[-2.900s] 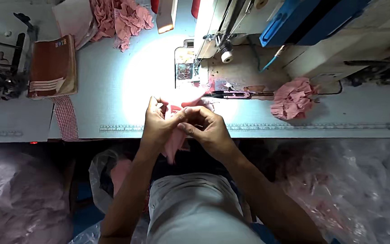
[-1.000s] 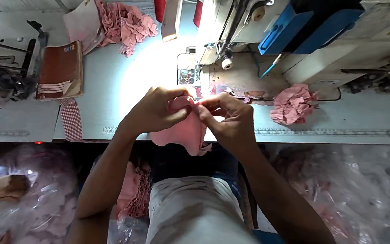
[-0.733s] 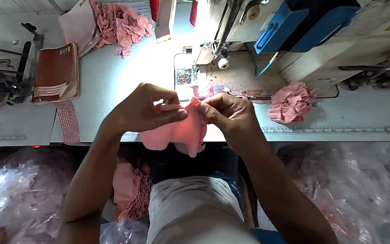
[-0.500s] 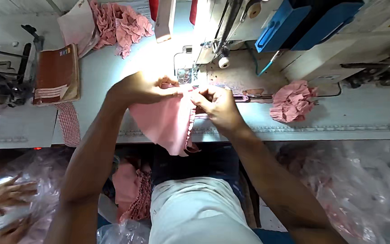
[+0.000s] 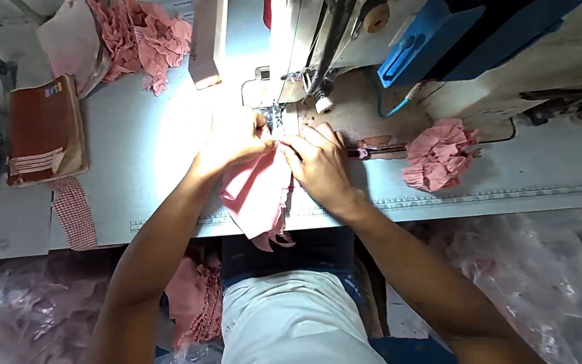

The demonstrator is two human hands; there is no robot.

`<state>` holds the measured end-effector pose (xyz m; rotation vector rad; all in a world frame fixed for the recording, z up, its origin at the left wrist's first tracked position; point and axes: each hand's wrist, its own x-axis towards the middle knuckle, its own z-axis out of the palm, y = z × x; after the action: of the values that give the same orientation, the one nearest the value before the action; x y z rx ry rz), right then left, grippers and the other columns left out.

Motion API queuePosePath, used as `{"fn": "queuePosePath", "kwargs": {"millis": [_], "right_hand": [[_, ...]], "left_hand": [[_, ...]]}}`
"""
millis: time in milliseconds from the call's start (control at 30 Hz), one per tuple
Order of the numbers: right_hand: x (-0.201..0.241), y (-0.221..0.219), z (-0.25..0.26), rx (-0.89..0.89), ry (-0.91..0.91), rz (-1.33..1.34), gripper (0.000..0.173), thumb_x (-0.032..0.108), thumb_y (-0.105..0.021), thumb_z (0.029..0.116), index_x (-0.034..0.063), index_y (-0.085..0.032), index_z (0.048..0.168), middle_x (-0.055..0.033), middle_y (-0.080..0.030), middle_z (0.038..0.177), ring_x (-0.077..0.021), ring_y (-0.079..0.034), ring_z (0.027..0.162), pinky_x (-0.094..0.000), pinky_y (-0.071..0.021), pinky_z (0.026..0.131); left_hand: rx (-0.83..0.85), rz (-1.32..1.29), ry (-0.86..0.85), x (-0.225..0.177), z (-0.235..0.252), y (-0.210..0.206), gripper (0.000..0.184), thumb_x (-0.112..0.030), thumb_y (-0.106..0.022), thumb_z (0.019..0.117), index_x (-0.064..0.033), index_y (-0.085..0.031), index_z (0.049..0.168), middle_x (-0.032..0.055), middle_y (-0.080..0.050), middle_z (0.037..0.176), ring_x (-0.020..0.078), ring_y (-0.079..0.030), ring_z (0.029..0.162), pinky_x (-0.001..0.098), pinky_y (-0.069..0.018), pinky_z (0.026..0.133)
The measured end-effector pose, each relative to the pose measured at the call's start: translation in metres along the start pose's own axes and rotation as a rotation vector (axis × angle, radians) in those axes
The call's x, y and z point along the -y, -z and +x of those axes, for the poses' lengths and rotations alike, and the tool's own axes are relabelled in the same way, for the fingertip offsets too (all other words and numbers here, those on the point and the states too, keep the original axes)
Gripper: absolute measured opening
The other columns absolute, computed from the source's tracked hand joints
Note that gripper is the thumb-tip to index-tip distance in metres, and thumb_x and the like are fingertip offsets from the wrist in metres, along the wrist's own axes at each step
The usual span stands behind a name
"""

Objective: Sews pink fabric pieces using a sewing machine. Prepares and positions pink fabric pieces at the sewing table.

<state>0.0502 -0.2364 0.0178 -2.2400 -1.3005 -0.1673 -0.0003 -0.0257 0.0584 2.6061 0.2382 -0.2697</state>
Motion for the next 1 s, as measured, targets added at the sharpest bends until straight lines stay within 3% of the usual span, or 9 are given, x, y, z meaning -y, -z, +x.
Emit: {"fn": "queuePosePath", "kwargs": {"millis": [67,133,300,433,600,667,800,1000], "right_hand": [[-0.001,0.002,-0.002,0.028,-0.015,-0.057,0.026,0.023,-0.062,0.1013,0.0158,-0.076,0.121,-0.0107,-0.064,0.102,-0.0326,-0.058,0.099,-0.0489,-0.0431,0.079],[-0.003,0.005,-0.002,0.061,-0.027,-0.112,0.029,0.027,-0.059,0.1026,0.02,-0.075,0.125,-0.012,-0.065,0.107,-0.034,-0.057,0.1,-0.0507,-0.0408,0.078],[-0.009,0.0,0.003,0.013,-0.015,-0.197,0.03,0.034,-0.056,0.1017,0.0242,-0.076,0.121,-0.0125,-0.065,0.101,-0.0356,-0.057,0.099,-0.0507,-0.0389,0.08],[-0.013,-0.002,0.009,-0.011,0.01,-0.222,0.031,0.037,-0.055,0.1039,0.0243,-0.075,0.124,-0.0127,-0.065,0.105,-0.0352,-0.058,0.102,-0.0505,-0.0403,0.083],[-0.014,-0.003,0.008,-0.024,0.026,-0.205,0.026,0.032,-0.055,0.1044,0.0239,-0.077,0.117,-0.0111,-0.066,0.104,-0.0341,-0.057,0.103,-0.0503,-0.0393,0.084],[-0.009,-0.005,0.009,-0.035,0.01,-0.292,0.028,0.035,-0.053,0.1052,0.0255,-0.077,0.117,-0.0107,-0.067,0.105,-0.0345,-0.058,0.104,-0.0518,-0.0395,0.087],[-0.002,-0.008,0.011,-0.05,-0.031,-0.377,0.029,0.036,-0.051,0.1055,0.026,-0.076,0.118,-0.011,-0.067,0.107,-0.0365,-0.057,0.107,-0.0554,-0.0376,0.091],[-0.002,-0.011,0.022,-0.002,-0.078,-0.421,0.032,0.035,-0.047,0.1065,0.0283,-0.074,0.123,-0.014,-0.066,0.112,-0.0419,-0.057,0.113,-0.0644,-0.0363,0.097]], "left_hand": [[0.012,0.02,0.041,-0.002,0.003,0.0,0.033,-0.049,-0.073,0.088,-0.0156,-0.074,0.087,0.0066,-0.066,0.092,0.0253,-0.063,0.091,0.055,-0.0471,0.079],[0.025,0.016,0.075,-0.002,0.005,0.001,0.033,-0.052,-0.074,0.086,-0.0184,-0.073,0.084,0.0045,-0.066,0.091,0.0245,-0.062,0.094,0.0585,-0.0397,0.088],[0.047,-0.054,0.105,0.001,0.008,0.005,0.032,-0.049,-0.079,0.0837,-0.0178,-0.074,0.085,0.003,-0.067,0.09,0.0232,-0.061,0.096,0.0592,-0.0383,0.091],[0.038,-0.085,0.097,0.005,0.011,0.006,0.029,-0.048,-0.078,0.0845,-0.0191,-0.074,0.084,0.0013,-0.066,0.092,0.0193,-0.06,0.091,0.0554,-0.0383,0.087],[0.033,-0.101,0.073,0.007,0.013,0.006,0.027,-0.046,-0.078,0.0846,-0.0195,-0.074,0.084,0.0,-0.066,0.088,0.0178,-0.06,0.088,0.0547,-0.0381,0.084],[0.026,-0.105,0.058,0.009,0.015,0.006,0.027,-0.046,-0.078,0.0844,-0.0195,-0.073,0.083,-0.001,-0.066,0.084,0.0171,-0.06,0.086,0.0546,-0.0385,0.082],[0.033,-0.094,0.06,0.01,0.02,0.008,0.027,-0.047,-0.076,0.0854,-0.0195,-0.073,0.083,-0.0008,-0.066,0.09,0.0179,-0.06,0.09,0.0549,-0.039,0.083],[-0.072,-0.097,0.087,0.013,0.023,0.002,0.026,-0.045,-0.074,0.0853,-0.0191,-0.071,0.082,-0.0013,-0.064,0.082,0.0178,-0.059,0.084,0.0529,-0.0394,0.082]]}}
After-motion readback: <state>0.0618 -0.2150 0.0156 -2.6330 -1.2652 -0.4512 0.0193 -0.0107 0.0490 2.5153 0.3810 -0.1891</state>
